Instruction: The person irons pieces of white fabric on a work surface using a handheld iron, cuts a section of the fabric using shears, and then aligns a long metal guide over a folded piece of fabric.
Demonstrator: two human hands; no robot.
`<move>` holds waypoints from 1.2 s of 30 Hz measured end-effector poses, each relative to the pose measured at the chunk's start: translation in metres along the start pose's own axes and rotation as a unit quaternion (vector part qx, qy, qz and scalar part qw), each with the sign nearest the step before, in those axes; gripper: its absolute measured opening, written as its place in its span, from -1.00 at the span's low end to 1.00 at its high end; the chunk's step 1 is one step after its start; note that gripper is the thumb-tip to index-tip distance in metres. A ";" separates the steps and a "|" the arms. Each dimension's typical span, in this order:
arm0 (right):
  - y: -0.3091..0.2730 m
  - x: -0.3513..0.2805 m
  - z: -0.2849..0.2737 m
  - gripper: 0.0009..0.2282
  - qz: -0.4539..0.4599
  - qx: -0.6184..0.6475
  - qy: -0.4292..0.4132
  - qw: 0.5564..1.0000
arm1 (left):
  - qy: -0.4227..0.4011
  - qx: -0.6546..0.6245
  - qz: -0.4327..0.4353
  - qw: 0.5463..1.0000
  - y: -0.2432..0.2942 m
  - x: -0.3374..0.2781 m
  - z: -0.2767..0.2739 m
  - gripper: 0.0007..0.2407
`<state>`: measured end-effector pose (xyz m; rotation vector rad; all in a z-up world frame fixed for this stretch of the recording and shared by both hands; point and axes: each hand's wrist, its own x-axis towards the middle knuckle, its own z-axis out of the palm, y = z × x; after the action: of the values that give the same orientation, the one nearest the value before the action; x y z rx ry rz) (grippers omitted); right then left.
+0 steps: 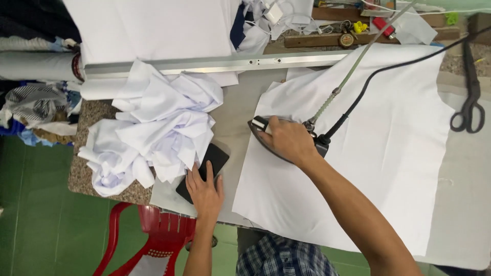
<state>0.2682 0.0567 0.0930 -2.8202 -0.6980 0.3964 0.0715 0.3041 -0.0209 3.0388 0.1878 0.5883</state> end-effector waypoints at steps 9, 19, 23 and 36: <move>0.027 -0.064 0.016 -0.59 0.263 0.159 0.004 0.951 | -0.037 -0.048 0.018 0.998 -0.024 -0.018 -0.005 -0.53; 0.160 -0.210 0.019 -0.53 0.455 0.131 0.060 0.879 | -0.060 -0.015 0.052 0.997 -0.028 -0.041 -0.001 -0.42; 0.207 -0.259 0.022 -0.52 0.466 0.114 0.073 0.874 | 0.038 -0.033 0.050 0.997 0.019 -0.036 -0.019 -0.49; 0.392 -0.402 -0.010 -0.41 0.562 0.245 0.064 0.787 | -0.188 -0.237 0.395 0.867 0.415 -0.087 -0.008 -0.50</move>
<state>0.0952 -0.4773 0.0827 -2.3585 1.0610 0.4386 0.0346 -0.1180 -0.0199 2.5480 -1.0799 0.0072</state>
